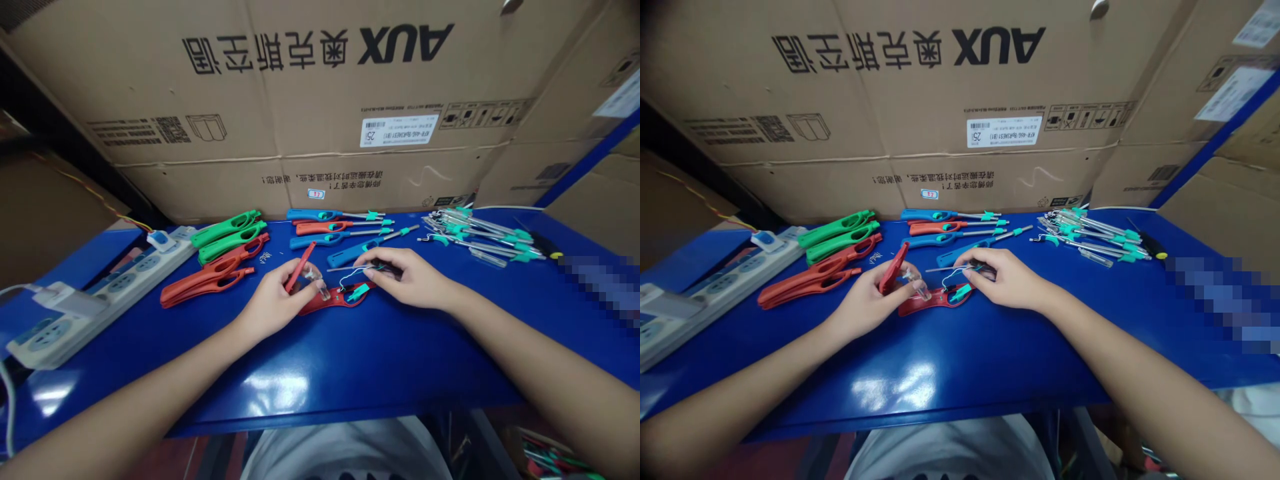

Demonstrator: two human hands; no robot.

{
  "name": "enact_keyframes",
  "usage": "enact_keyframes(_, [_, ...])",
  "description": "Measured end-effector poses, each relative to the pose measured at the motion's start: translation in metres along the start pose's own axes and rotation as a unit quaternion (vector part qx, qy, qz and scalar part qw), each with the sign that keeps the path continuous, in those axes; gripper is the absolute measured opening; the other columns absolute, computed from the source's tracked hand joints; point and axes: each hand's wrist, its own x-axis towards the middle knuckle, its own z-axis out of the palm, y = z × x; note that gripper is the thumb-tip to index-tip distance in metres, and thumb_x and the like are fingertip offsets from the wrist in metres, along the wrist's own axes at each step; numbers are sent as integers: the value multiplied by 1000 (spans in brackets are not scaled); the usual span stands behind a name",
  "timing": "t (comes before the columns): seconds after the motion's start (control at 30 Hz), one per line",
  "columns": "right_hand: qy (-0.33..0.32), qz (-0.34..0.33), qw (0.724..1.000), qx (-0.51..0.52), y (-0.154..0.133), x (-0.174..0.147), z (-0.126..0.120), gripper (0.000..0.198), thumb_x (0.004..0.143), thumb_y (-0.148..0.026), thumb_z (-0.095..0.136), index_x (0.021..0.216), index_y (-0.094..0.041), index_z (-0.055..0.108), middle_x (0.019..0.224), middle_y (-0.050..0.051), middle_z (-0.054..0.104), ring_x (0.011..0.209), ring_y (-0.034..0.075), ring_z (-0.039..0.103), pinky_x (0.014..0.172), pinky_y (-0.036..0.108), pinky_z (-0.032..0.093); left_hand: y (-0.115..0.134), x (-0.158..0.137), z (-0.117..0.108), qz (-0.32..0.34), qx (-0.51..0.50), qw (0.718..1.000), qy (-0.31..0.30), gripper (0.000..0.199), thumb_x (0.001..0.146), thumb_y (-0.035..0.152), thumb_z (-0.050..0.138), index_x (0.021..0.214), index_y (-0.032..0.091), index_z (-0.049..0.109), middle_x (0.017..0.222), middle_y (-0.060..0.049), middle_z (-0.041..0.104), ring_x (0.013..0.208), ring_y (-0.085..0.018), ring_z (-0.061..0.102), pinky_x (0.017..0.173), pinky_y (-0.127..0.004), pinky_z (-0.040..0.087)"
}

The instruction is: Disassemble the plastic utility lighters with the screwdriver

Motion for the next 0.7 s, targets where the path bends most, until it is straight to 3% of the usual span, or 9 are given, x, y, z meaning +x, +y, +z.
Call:
enact_keyframes(0.1, [10,8,1000,-6,-1,0,0,25,97,-33,52,107,-18,69,82,3,68,61,11,52,55,24,42,3,1,-2,-6,-14,1000,0,28,85,43,74,94,17,70,94,-5,76,87,-22,72,87,-34,56])
enact_keyframes(0.27, [-26,-23,997,-75,-4,-3,2,25,95,-27,53,116,-21,65,102,5,72,78,16,63,72,29,48,3,-1,2,-19,12,1000,-12,30,84,46,73,94,18,71,86,-3,74,78,-20,68,76,-32,55])
enact_keyframes(0.37, [-44,-19,994,-94,-4,-4,2,28,93,-22,54,120,-22,62,104,5,71,83,17,64,77,31,49,-3,-1,2,-14,65,998,-13,27,86,44,71,93,18,71,80,-1,70,72,-18,64,71,-30,53])
enact_keyframes(0.5, [-46,18,997,-56,-3,-3,-1,23,93,-24,55,116,-21,58,89,2,65,65,12,54,61,26,46,-8,1,-3,56,161,984,47,28,87,42,70,104,19,73,98,-5,68,95,-22,66,92,-36,52])
enact_keyframes(0.6, [-30,23,999,10,-4,-3,-1,15,95,-27,55,108,-22,57,91,3,66,74,14,60,66,27,51,-5,2,-6,113,186,970,103,31,94,39,64,114,18,72,111,-8,64,109,-23,63,103,-39,49])
enact_keyframes(0.7, [-25,16,998,61,-7,-4,2,12,96,-29,56,105,-21,59,92,4,68,81,16,65,72,29,55,1,-1,-4,164,167,968,92,28,95,37,66,116,19,72,114,-9,66,110,-23,64,103,-37,50])
